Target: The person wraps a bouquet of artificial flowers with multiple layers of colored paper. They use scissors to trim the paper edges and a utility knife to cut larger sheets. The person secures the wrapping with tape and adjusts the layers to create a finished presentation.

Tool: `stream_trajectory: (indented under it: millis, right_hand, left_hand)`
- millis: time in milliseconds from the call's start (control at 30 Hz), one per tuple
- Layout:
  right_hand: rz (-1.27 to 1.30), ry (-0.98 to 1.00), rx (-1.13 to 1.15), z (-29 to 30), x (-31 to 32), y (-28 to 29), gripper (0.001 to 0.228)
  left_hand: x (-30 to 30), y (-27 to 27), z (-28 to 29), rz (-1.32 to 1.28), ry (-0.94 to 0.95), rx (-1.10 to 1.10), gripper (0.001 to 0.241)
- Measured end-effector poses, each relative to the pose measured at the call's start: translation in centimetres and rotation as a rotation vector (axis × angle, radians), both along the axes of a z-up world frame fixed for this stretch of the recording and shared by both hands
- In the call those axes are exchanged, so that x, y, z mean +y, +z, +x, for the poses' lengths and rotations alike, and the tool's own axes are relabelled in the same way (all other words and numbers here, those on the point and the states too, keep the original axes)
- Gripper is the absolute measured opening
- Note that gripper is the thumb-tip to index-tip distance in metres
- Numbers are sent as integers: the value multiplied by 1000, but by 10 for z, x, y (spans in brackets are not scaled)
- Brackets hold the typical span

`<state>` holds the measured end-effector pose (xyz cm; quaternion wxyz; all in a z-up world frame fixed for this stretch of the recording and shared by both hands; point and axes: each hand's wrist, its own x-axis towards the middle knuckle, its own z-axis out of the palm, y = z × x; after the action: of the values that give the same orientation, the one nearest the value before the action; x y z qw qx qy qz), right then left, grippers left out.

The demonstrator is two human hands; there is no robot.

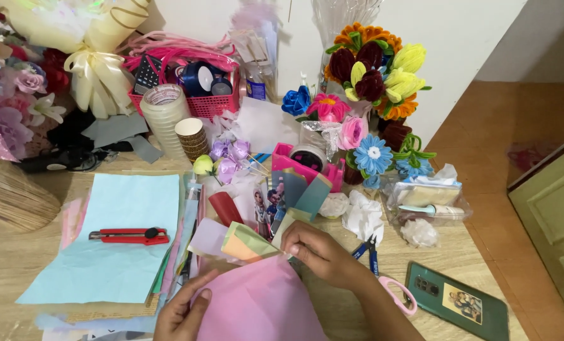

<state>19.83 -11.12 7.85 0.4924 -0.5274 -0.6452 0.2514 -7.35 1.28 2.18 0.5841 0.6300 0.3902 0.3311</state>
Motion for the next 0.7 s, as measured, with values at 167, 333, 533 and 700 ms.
stream_trajectory:
  millis: [167, 333, 533, 700]
  right_hand:
    - [-44, 14, 29, 0, 0, 1, 28]
    - [-70, 21, 15, 5, -3, 1, 32]
    - [88, 39, 58, 11, -8, 0, 19]
    - [67, -32, -220, -11, -6, 1, 24]
  left_hand:
    - [9, -3, -7, 4, 15, 22, 37]
    - [12, -5, -19, -4, 75, 52, 35]
    - [13, 5, -37, 62, 125, 75, 35]
    - [-2, 32, -26, -22, 148, 113, 37]
